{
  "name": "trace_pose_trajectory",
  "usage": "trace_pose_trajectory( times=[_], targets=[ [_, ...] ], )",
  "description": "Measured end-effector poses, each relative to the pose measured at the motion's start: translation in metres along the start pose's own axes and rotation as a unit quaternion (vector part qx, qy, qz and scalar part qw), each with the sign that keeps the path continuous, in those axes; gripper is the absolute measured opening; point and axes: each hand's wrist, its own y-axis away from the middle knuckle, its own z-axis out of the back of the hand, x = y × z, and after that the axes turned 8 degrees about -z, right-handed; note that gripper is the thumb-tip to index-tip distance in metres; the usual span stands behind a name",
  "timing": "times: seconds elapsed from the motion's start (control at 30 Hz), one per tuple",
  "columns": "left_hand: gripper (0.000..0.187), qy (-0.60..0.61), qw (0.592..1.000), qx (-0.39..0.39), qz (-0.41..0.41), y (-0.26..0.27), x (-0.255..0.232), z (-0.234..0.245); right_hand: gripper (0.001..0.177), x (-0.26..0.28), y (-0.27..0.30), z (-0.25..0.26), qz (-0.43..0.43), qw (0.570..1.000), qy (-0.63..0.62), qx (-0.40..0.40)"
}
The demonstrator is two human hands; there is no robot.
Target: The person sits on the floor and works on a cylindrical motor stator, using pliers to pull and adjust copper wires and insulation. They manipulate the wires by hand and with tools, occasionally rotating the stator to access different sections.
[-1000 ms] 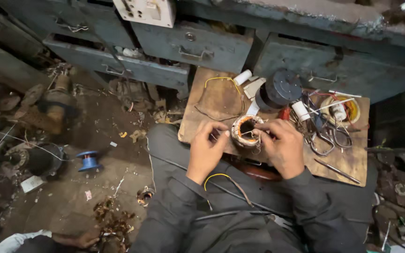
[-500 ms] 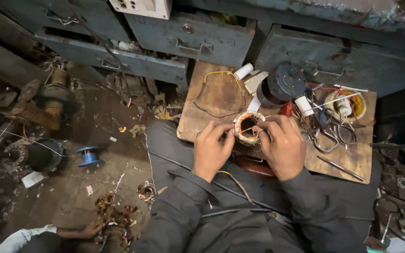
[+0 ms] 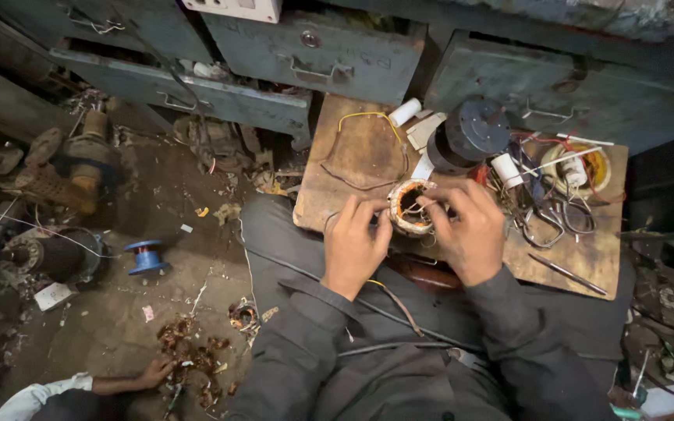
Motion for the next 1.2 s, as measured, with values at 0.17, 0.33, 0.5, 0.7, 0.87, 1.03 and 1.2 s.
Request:
trace_pose_trajectory(
  times=[0.17, 0.33, 0.5, 0.7, 0.87, 1.03, 1.2],
  targets=[
    [0.011, 0.026, 1.000, -0.015, 0.005, 0.001, 0.000, 0.001, 0.013, 0.001, 0.003, 0.004, -0.038, 0.999, -0.006, 0.008],
    [0.013, 0.055, 0.998, 0.001, 0.036, 0.001, 0.001, 0.001, 0.012, 0.005, 0.013, 0.018, -0.077, 0.996, -0.042, 0.034],
    [0.016, 0.014, 0.999, -0.023, -0.030, 0.001, -0.004, 0.005, 0.013, 0.009, 0.024, 0.025, -0.087, 0.995, -0.052, 0.025],
    [0.023, -0.020, 0.996, 0.018, -0.088, -0.006, -0.014, 0.015, 0.013, 0.007, 0.018, 0.023, -0.091, 0.995, -0.035, 0.002],
    [0.017, -0.056, 0.989, 0.078, -0.111, -0.017, -0.019, 0.017, 0.014, -0.001, -0.003, 0.018, -0.027, 0.999, -0.030, 0.005],
    [0.012, -0.128, 0.976, 0.133, -0.114, -0.025, -0.028, 0.013, 0.014, 0.000, -0.016, 0.013, -0.027, 0.999, -0.033, 0.009],
    [0.005, -0.252, 0.934, 0.210, -0.138, -0.031, -0.036, -0.001, 0.013, 0.002, -0.016, 0.016, -0.022, 0.999, -0.026, 0.011]
  ],
)
